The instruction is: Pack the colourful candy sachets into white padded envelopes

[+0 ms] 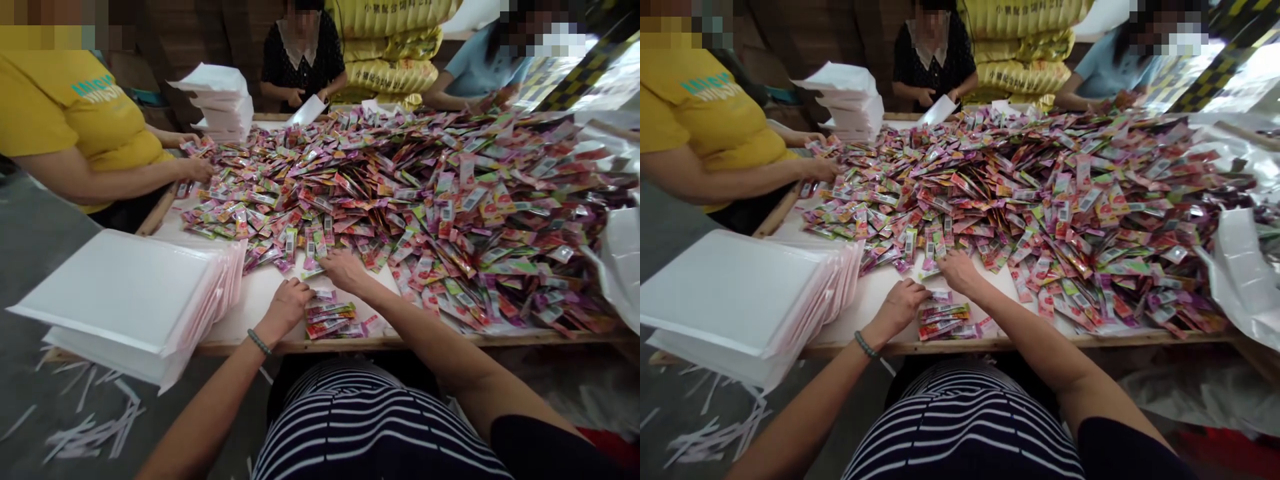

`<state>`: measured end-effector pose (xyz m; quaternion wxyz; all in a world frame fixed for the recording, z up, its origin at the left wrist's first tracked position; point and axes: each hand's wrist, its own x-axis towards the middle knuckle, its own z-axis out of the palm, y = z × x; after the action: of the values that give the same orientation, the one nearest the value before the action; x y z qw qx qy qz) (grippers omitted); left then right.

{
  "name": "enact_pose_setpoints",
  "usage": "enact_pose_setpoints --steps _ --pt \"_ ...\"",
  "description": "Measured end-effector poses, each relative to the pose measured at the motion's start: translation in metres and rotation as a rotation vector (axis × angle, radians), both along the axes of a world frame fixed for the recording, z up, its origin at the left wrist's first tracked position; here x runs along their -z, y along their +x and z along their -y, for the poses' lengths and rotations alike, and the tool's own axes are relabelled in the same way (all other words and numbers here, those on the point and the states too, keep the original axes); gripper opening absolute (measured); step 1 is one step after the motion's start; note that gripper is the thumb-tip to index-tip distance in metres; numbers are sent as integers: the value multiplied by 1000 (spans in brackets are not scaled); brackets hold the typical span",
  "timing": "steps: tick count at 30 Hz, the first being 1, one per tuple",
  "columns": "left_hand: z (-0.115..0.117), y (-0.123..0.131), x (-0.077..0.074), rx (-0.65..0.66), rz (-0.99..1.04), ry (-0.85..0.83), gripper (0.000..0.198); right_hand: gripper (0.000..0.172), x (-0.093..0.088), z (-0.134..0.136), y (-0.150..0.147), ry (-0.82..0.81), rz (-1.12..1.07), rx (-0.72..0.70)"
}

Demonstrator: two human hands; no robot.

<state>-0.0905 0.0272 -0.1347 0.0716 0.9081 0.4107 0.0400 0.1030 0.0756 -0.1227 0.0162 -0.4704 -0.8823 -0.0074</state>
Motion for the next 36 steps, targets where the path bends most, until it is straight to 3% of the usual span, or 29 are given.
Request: enact_pose_setpoints --steps 5,7,10,12,15,17,21,25,27,30,32,36 --pt "5 10 -4 -17 73 182 21 19 12 16 -3 -84 -102 -52" --pt "3 12 -2 -45 128 220 29 20 13 25 0 -151 -194 -92" --pt "-3 14 5 -40 152 108 47 27 9 29 15 -303 -344 -107" --pt "-7 17 7 -34 134 19 54 32 6 22 31 -319 -384 -42" --pt "-9 23 6 -45 92 -37 58 43 3 1 55 -140 -244 42" --pt "-8 27 3 -37 73 -40 54 43 1 -12 63 -25 -91 8" --pt "4 29 -5 18 114 -123 36 26 -5 -14 56 71 -30 -50" --pt "20 27 -10 84 272 -183 34 21 -10 -3 29 -148 -138 -80" --pt "24 27 -11 75 311 -166 36 25 -11 -6 14 -214 -201 5" --pt "26 26 -11 58 297 -147 44 29 -10 -23 -4 -139 -267 330" --pt "27 25 -11 35 272 -121 51 34 -9 -34 -8 -135 -297 453" --pt "34 16 -7 -54 224 -34 59 36 -2 -34 7 -104 -400 383"
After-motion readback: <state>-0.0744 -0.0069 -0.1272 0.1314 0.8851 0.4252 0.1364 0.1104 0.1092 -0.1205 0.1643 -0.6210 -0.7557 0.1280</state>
